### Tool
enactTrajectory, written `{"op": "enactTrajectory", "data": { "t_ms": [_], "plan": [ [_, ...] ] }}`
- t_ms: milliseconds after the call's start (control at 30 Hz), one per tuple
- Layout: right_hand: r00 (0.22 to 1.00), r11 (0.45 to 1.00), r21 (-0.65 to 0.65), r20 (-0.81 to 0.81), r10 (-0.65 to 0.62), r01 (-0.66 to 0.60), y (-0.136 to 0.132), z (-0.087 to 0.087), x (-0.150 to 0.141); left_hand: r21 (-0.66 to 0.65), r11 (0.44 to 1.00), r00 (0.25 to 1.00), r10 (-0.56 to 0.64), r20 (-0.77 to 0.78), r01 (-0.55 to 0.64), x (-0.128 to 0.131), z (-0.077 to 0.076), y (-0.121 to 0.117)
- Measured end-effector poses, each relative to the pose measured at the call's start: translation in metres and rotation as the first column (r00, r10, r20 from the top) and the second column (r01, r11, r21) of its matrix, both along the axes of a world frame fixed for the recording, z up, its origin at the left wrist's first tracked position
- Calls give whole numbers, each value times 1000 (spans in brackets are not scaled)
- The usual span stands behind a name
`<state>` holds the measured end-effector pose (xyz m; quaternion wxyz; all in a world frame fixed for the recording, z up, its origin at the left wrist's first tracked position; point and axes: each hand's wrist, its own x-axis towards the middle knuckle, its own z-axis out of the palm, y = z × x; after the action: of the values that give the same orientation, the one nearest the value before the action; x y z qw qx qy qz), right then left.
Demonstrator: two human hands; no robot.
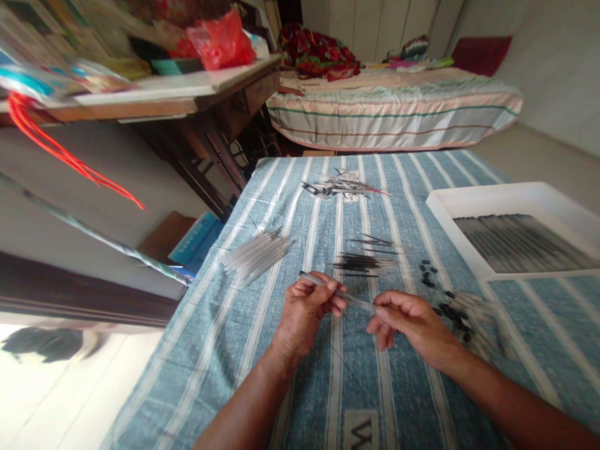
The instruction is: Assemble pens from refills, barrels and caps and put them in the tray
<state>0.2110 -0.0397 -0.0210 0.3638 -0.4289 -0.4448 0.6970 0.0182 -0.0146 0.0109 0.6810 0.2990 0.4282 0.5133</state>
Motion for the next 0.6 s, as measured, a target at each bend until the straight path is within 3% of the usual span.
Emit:
{"op": "enactTrajectory", "data": {
  "t_ms": [200, 600],
  "plan": [
    [999, 999, 20, -7, 33, -33, 0, -1, 0, -25, 999, 999, -34, -3, 34, 4, -1, -1],
    [999, 999, 37, 13, -37, 36, -3, -6, -4, -72, 997, 999, -28, -45, 25, 9, -9, -2]
  ]
}}
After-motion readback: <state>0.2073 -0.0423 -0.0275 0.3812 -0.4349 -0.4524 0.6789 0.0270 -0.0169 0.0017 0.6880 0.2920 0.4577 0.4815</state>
